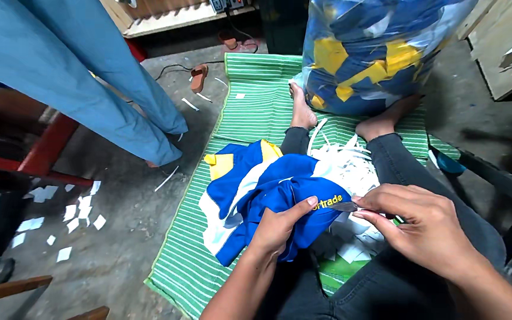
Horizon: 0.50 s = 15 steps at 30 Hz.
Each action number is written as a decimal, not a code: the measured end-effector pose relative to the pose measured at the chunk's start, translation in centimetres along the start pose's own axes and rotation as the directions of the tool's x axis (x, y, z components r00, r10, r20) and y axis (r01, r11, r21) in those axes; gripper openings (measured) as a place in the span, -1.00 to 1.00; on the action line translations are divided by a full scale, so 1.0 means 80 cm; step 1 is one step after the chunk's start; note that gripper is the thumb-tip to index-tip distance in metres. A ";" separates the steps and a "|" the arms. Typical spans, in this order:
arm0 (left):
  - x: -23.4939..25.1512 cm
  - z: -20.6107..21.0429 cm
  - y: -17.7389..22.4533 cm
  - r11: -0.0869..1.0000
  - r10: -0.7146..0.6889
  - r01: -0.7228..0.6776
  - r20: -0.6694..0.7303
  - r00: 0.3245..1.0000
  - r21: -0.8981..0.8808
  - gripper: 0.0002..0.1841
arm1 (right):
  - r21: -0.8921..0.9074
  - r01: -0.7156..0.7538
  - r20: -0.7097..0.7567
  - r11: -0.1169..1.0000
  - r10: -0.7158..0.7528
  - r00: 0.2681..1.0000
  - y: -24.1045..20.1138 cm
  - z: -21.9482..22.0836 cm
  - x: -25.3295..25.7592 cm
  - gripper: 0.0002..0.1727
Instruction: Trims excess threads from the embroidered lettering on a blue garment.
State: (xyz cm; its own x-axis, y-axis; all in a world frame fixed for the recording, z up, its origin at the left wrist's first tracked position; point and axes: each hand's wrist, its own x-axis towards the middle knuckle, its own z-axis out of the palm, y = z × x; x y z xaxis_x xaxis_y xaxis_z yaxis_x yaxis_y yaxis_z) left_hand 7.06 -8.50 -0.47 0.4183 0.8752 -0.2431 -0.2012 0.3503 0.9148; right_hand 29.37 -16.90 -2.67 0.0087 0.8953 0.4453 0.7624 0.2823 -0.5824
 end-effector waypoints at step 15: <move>0.000 0.001 0.003 1.000 0.003 -0.003 -0.014 1.000 -0.007 -0.83 | 0.178 -0.092 -0.026 0.980 0.098 0.995 0.008 0.004 -0.007 -0.69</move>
State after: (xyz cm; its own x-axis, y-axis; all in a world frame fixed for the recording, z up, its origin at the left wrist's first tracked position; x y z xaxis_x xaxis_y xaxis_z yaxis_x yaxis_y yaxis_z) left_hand 7.09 -8.44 -0.22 0.4052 0.8808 -0.2449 -0.2090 0.3500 0.9131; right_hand 29.65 -17.15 -3.49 0.1003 0.9092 0.4041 0.6309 0.2559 -0.7324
